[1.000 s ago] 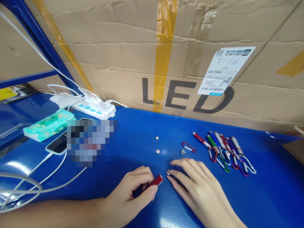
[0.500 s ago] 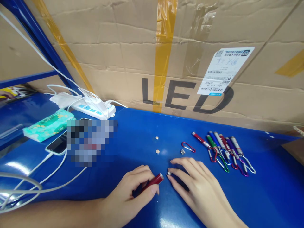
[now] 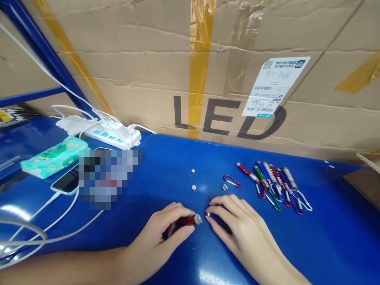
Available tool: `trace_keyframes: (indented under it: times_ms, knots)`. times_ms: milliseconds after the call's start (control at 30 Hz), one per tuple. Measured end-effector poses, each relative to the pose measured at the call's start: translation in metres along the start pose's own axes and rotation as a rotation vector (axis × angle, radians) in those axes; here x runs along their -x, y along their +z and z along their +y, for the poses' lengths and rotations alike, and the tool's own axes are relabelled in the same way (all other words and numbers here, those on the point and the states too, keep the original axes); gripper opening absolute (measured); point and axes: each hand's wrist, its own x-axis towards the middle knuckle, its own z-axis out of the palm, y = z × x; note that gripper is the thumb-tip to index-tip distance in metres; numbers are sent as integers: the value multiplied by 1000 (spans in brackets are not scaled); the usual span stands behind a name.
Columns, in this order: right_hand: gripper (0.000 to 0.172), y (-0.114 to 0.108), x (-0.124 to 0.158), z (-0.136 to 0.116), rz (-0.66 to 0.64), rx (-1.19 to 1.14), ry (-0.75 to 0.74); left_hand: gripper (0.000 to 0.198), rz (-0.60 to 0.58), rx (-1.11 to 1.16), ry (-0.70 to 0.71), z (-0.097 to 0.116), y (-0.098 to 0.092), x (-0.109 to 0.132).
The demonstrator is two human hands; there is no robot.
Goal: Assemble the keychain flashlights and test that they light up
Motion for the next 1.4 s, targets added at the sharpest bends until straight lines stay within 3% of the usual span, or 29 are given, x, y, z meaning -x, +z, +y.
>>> trace_keyframes:
  times_ms: [100,233,400,633,733,933,1400]
  knots:
    - [12,-5,-2,-6,68,-43,-27,14,-23,-36,-19,0,0,0]
    - [16,-16,-5,-20,255,-129,-57,18,-85,-45,-44,0,0,0]
    - [19,-23,-2,-31,311,-113,-104,23,-112,-38,-23,-1,1,1]
    - [24,-22,7,-23,174,-27,-151,22,-97,-43,16,0,0,1]
    - [24,-23,8,-22,177,-16,-144,20,-95,-42,24,0,0,2]
    - [12,-24,-1,-26,169,-162,-89,20,-106,-51,64,-2,0,0]
    - [5,-18,-6,-25,106,-302,-71,20,-132,-95,117,-4,1,0]
